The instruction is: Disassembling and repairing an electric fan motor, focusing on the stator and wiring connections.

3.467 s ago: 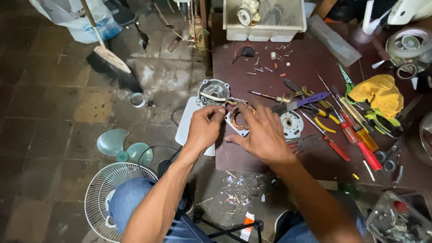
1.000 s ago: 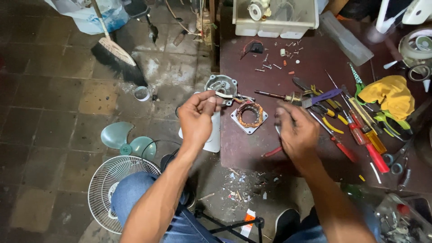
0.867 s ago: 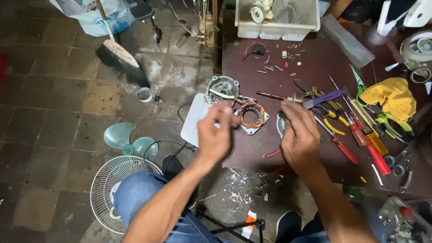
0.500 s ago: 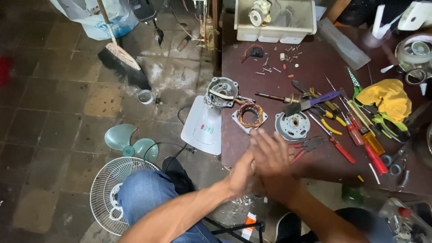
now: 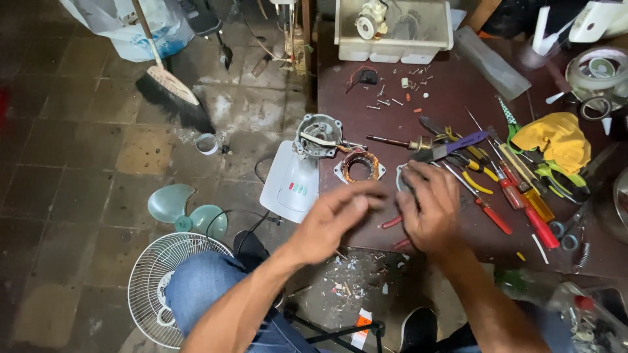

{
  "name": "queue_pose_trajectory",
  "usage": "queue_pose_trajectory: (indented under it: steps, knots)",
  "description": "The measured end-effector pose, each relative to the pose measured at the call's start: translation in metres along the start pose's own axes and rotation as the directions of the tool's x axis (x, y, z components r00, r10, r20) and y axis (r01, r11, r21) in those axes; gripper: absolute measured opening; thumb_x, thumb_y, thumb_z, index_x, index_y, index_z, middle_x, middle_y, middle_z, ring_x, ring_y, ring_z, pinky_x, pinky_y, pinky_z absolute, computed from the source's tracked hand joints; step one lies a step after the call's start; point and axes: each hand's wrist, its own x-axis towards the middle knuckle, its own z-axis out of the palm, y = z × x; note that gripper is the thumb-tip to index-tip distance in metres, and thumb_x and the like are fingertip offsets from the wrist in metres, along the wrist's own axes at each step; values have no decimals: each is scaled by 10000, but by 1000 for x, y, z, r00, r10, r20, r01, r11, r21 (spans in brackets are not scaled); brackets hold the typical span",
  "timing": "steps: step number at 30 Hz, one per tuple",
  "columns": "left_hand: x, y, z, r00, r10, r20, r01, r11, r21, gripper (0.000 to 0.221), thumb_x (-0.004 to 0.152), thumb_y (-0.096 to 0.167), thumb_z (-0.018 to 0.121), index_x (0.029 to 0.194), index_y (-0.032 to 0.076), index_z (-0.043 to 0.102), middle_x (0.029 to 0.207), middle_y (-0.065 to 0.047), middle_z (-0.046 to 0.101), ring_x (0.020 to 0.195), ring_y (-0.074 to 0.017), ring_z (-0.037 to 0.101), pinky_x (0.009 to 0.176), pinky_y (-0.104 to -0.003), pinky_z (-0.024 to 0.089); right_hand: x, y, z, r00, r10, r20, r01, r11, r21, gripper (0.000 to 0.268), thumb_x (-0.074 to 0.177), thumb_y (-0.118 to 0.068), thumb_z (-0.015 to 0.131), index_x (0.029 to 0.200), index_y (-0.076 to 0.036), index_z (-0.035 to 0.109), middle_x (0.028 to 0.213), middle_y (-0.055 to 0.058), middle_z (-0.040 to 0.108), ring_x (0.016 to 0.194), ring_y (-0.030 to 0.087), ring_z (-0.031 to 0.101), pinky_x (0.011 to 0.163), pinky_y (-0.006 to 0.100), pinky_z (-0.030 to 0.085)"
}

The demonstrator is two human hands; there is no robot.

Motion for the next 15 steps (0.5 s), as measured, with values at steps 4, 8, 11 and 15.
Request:
queue_pose_trajectory:
  steps: [4,8,11,15]
  knots:
    - [13,-33,-39,838,-191,-511,330,924,195,227,958,257,635,1107,136,758,1038,-66,764,1019,-189,693,901,-380,547,6,-2,13,999,36,-33,-35,998,53,195,969,-161,676,1110,-30,704,1099,109,648,987,296,643,866,406,494]
    - [22,-65,-50,724,-254,-641,501,832,237,249,851,258,714,1078,174,771,819,-17,766,788,-153,722,760,-325,563,20,-14,27,997,75,-29,-71,991,111,175,935,-135,724,1079,-35,727,1006,99,656,934,306,666,824,411,509]
    - [26,-62,-42,760,-193,-620,440,856,272,260,825,167,723,1076,115,769,904,-95,763,805,-206,738,758,-334,578,28,-18,34,995,102,-5,-101,986,133,169,958,-122,701,1095,-29,731,964,107,643,898,310,655,808,407,502]
    - [28,-67,-41,784,-143,-604,403,857,321,268,822,130,741,1085,85,767,963,-168,718,817,-278,732,723,-357,581,40,-26,35,977,188,100,-206,954,217,190,989,-96,651,1130,5,726,917,147,635,875,313,640,825,415,489]
